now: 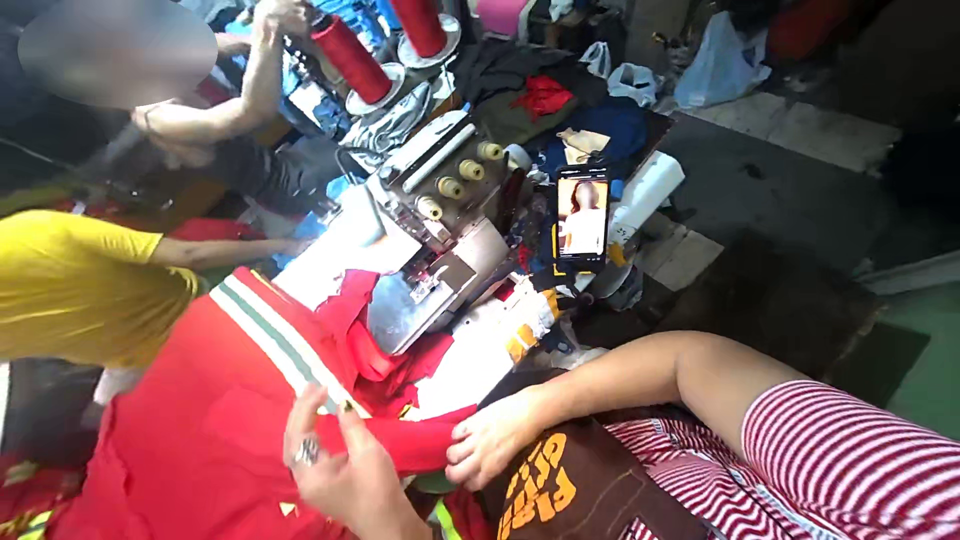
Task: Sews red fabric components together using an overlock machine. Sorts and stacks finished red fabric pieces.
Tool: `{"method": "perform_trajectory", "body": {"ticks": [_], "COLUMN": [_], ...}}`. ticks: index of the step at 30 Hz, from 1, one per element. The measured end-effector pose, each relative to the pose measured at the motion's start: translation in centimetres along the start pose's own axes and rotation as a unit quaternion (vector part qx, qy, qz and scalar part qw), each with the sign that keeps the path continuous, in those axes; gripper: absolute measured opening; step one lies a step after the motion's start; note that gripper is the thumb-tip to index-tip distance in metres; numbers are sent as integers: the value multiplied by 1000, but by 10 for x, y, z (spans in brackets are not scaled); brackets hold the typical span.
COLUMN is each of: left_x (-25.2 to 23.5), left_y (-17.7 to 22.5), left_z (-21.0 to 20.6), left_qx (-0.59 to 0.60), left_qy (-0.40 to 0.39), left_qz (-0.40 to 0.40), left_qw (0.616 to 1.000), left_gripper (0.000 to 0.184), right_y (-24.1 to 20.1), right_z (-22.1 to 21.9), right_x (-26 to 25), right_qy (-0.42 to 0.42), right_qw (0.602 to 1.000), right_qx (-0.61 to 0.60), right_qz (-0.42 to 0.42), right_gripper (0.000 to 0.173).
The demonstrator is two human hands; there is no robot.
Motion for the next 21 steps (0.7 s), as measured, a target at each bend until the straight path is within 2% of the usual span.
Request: {"method": "perform_trajectory", "body": {"ticks": [6,9,12,16,21], "left_x": [48,60,63,64,67], "left_y": [-14,-21,-20,-20,-31], "left_z": [37,43,41,40,42], "left_qx": [-1,13,15,9,16], "left_qy": [-20,-5,9,9,8], "left_qz": [96,125,157,177,173], "left_qw": [995,992,987,984,985], "left_gripper": [25,24,25,25,23], "right_y": [5,4,6,9,3], "right_z": [2,1,-10,-21,-3], "right_x": [6,12,12,7,12], "right_qy": [42,5,-4,65,83], "right_qw": [999,1000,1000,997,996], "right_qx": [-23,-29,-9,-12,20], "right_qz": [6,-4,1,33,30], "right_gripper": [28,36,36,27,25]}}
Point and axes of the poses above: each hand's wrist, its own x-axis away from the middle knuckle, its own z-axis out of the back of the hand, y = z × x, the point moved 2 cm from there along -x, towards the middle knuckle, and after that the axes turned 1 degree about z, right-handed, at the moved point
